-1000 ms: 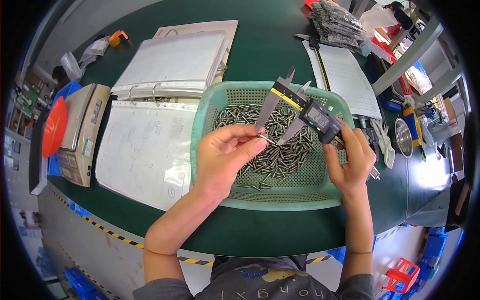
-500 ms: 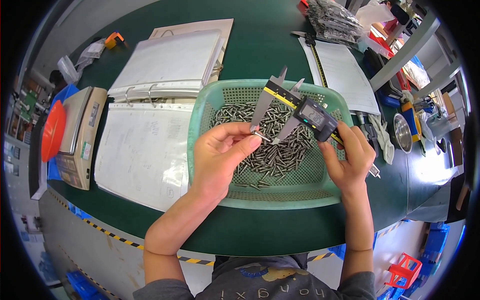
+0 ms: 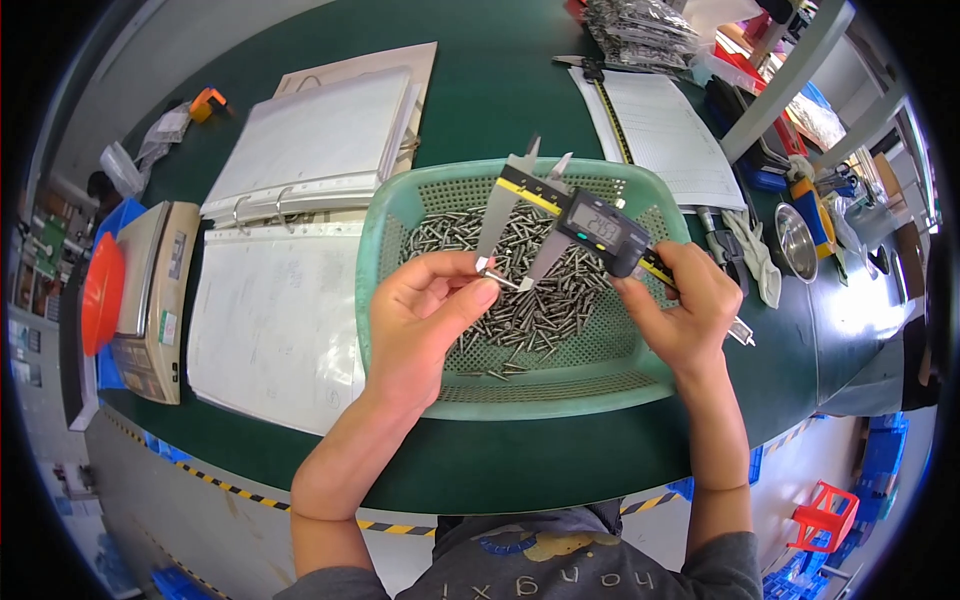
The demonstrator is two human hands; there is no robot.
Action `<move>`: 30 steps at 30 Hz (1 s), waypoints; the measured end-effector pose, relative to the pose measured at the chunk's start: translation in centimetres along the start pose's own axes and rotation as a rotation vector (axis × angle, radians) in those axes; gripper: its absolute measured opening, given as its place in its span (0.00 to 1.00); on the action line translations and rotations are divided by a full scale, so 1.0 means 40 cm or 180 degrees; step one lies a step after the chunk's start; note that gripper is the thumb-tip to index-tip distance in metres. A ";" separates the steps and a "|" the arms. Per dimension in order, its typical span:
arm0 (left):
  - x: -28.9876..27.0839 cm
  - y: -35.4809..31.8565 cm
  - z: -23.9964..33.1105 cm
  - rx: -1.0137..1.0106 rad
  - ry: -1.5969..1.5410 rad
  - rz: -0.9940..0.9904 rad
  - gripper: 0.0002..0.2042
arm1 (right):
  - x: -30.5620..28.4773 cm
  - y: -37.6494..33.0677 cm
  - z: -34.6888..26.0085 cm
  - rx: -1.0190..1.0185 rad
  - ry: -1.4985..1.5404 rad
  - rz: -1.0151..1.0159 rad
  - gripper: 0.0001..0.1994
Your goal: Measuring small metal hardware pins using a digital caliper at a factory workbench.
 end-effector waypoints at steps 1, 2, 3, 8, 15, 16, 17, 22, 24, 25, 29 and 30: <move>0.004 0.000 0.000 -0.0020 0.0003 -0.0042 0.10 | -0.001 0.000 0.004 0.0028 -0.0033 0.0017 0.16; 0.006 0.000 0.001 -0.0020 0.0030 -0.0048 0.10 | 0.000 -0.001 0.005 -0.0006 0.0008 0.0050 0.16; 0.003 -0.001 0.002 -0.0018 0.0050 -0.0048 0.11 | 0.002 0.000 0.002 -0.0049 0.0049 0.0077 0.15; 0.008 -0.002 -0.001 -0.0138 -0.0001 -0.0123 0.11 | 0.004 -0.006 0.002 -0.0114 0.0162 0.0102 0.16; 0.005 -0.005 -0.006 -0.0094 0.0198 -0.0164 0.10 | 0.001 -0.007 0.000 -0.0129 0.0040 0.0148 0.15; 0.000 -0.006 -0.006 -0.0071 0.0215 -0.0109 0.10 | 0.001 -0.008 -0.002 -0.0163 0.0012 0.0129 0.15; 0.000 -0.007 -0.010 -0.0082 0.0228 -0.0096 0.10 | 0.001 -0.009 -0.003 -0.0195 -0.0014 0.0108 0.15; -0.014 0.004 -0.002 -0.0289 0.0294 0.0249 0.06 | 0.015 -0.003 -0.007 -0.0194 0.0114 -0.0020 0.14; -0.017 -0.002 0.026 -0.0259 0.1104 0.0099 0.06 | 0.018 -0.005 -0.001 0.0003 0.0131 -0.0015 0.14; -0.014 -0.002 0.038 -0.0233 0.1900 -0.0069 0.05 | 0.024 -0.002 0.000 0.0015 0.0138 0.0003 0.14; 0.025 0.021 0.049 0.0218 0.4404 -0.1049 0.07 | 0.039 0.011 0.010 0.0139 0.0217 0.0103 0.14; 0.038 0.034 0.046 0.0229 0.4303 -0.1104 0.08 | 0.025 0.017 0.012 0.0125 0.0185 0.0111 0.13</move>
Point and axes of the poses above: each hand's wrist, its own y-axis towards the middle knuckle, its own x-axis out of the palm, z = x × y, the point moved 6 cm from there along y, towards the middle knuckle, and after that the axes turned 15 degrees about -y, right-handed, at the moved point
